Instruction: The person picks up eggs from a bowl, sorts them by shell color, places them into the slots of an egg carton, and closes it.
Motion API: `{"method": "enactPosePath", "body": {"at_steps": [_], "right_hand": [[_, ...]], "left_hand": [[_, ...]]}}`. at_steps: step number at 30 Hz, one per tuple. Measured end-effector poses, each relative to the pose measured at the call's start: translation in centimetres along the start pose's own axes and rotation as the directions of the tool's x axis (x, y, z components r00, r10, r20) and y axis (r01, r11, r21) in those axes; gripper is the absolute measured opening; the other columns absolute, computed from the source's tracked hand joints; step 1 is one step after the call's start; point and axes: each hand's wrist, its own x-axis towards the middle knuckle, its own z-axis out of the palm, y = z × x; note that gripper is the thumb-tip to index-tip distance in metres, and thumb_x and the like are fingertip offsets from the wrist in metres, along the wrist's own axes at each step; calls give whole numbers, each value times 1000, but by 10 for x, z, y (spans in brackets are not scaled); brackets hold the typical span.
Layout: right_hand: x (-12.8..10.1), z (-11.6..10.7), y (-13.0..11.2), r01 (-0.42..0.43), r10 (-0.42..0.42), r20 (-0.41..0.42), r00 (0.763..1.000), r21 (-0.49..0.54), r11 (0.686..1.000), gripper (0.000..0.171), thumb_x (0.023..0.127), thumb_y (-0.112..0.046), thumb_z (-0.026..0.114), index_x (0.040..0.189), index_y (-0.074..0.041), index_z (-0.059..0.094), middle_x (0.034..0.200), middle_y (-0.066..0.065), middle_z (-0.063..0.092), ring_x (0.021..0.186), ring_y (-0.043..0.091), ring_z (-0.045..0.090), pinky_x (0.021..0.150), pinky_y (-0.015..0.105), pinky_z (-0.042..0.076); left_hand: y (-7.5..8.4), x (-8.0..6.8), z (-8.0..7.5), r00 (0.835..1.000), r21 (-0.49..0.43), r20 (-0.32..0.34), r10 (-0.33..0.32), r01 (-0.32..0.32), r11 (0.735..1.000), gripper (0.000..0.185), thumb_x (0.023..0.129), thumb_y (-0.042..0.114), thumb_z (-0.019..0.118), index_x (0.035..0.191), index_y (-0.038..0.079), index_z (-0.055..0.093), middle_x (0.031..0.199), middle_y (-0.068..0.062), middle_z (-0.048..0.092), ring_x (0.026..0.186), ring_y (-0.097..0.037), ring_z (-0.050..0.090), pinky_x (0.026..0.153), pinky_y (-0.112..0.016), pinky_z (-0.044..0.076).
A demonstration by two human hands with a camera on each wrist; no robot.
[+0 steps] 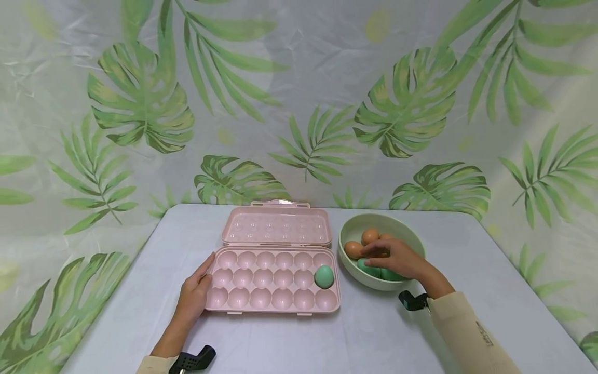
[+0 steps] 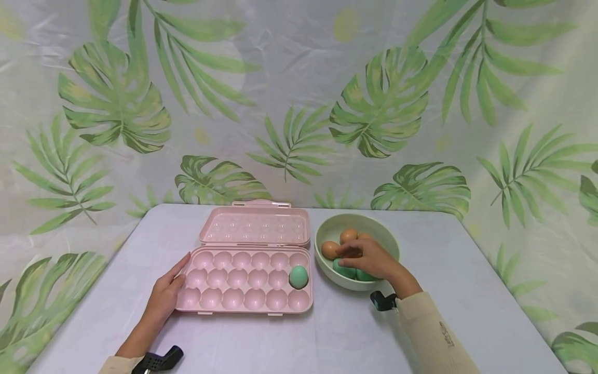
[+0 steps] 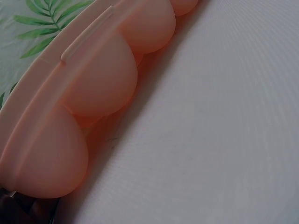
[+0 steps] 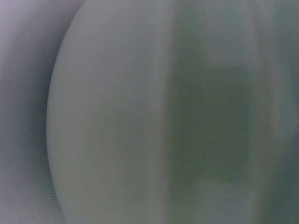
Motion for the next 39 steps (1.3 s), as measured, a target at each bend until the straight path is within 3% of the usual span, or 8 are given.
{"method": "enactPosePath", "body": {"at_steps": [8, 12, 20, 28, 39], "right_hand": [[4, 2, 8, 22, -30, 106, 994, 71, 997, 36, 83, -20, 76, 112, -1, 67, 114, 15, 67, 105, 32, 65, 88, 41, 53], [5, 3, 9, 50, -56, 115, 992, 56, 997, 37, 81, -23, 77, 111, -4, 69, 114, 11, 67, 106, 31, 64, 89, 38, 53], [7, 5, 9, 123, -109, 123, 986, -116, 986, 27, 82, -29, 76, 105, -16, 75, 108, 0, 70, 111, 27, 58, 91, 36, 49], [8, 5, 9, 92, -74, 136, 988, -133, 987, 28, 81, -31, 77, 107, -19, 75, 109, -6, 69, 113, 24, 58, 93, 36, 48], [7, 5, 9, 108, -95, 129, 987, -98, 989, 30, 81, -31, 77, 106, -16, 75, 106, -3, 70, 107, 23, 62, 89, 33, 51]], "left_hand": [[1, -1, 0, 1000, -14, 1, 9, -9, 1000, 48, 99, 5, 39, 147, 8, 41, 152, -7, 36, 143, -25, 25, 115, -43, 20], [0, -1, 1, 1000, -8, -8, 7, -7, 1000, 48, 98, 4, 39, 147, 9, 41, 152, -6, 36, 143, -25, 26, 115, -42, 21], [-4, 0, 2, 1000, 8, -10, -11, 11, 1000, 50, 98, 5, 39, 147, 10, 41, 153, -6, 35, 143, -25, 25, 114, -43, 22], [-6, 1, 2, 1000, 11, -25, -4, 4, 1000, 50, 97, 4, 40, 146, 10, 42, 152, -6, 37, 142, -25, 27, 114, -43, 23], [-5, 0, 2, 1000, 5, -18, -5, 5, 1000, 49, 98, 5, 39, 147, 10, 42, 152, -6, 37, 143, -25, 26, 114, -44, 22]]}}
